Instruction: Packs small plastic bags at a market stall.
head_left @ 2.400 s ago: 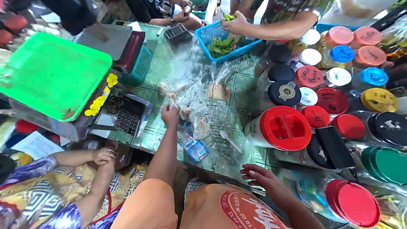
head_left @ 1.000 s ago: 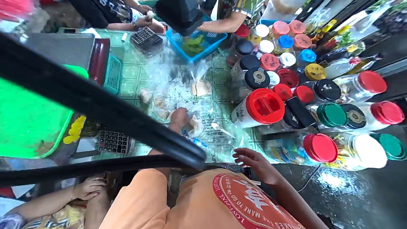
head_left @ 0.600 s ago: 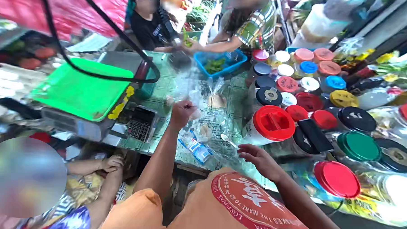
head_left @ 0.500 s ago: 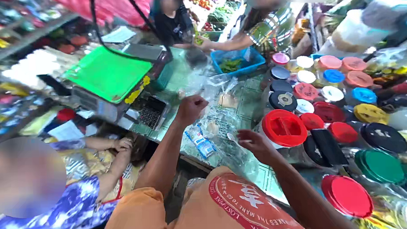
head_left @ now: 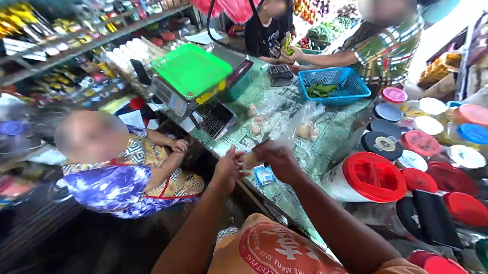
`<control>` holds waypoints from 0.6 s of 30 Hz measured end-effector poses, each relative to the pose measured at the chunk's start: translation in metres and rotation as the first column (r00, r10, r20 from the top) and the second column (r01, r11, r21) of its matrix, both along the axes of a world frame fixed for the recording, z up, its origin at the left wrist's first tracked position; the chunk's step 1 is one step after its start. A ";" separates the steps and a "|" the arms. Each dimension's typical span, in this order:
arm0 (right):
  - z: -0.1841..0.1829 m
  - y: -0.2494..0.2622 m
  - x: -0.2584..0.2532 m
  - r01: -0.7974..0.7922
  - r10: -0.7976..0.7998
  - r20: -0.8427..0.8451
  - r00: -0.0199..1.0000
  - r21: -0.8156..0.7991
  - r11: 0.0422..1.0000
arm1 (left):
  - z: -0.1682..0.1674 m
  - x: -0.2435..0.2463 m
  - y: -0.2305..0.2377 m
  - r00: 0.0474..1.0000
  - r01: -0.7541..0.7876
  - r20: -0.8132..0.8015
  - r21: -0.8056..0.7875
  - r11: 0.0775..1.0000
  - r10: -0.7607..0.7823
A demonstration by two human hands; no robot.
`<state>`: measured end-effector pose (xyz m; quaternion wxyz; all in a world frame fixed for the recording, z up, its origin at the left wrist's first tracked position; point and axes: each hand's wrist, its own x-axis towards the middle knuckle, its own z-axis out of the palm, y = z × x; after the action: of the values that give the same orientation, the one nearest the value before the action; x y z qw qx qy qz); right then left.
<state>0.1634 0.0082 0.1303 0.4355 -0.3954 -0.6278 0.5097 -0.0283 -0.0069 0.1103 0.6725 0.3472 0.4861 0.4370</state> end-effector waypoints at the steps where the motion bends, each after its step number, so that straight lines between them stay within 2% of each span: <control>1: -0.004 -0.006 -0.005 0.022 -0.022 0.077 0.997 0.009 1.000 | -0.011 0.002 -0.012 0.995 0.031 0.098 -0.111 0.993 -0.020; 3: -0.008 -0.024 -0.015 0.138 -0.142 0.184 0.973 0.034 0.990 | -0.023 0.013 -0.027 0.978 0.013 0.206 -0.171 0.985 0.023; 5: -0.006 -0.042 -0.027 0.264 -0.265 0.201 0.943 0.031 0.964 | -0.029 0.015 -0.034 0.958 -0.030 0.277 -0.156 0.987 0.073; 8: -0.003 -0.065 -0.054 0.280 -0.269 0.125 0.955 -0.083 0.956 | -0.031 0.000 -0.039 0.932 0.045 0.362 -0.098 0.994 -0.007; 10: -0.008 -0.077 -0.073 0.237 -0.222 0.116 0.968 -0.136 0.962 | -0.034 -0.010 -0.041 0.926 0.110 0.368 -0.058 0.992 -0.081; 13: -0.017 -0.089 -0.092 0.308 -0.286 0.162 0.945 -0.138 0.941 | -0.037 -0.018 -0.047 0.944 0.101 0.321 -0.068 0.993 -0.074; 16: -0.025 -0.100 -0.101 0.344 -0.333 0.095 0.938 -0.152 0.926 | -0.045 -0.038 -0.053 0.957 0.039 0.290 -0.081 0.996 -0.014; 18: -0.026 -0.106 -0.105 0.345 -0.347 0.016 0.938 -0.157 0.925 | -0.048 -0.053 -0.056 0.958 0.071 0.284 -0.119 0.990 -0.034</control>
<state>0.0581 -0.0978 0.1040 0.4897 -0.5301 -0.5032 0.4753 -0.0814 -0.0633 0.0627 0.7670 0.2503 0.4032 0.4318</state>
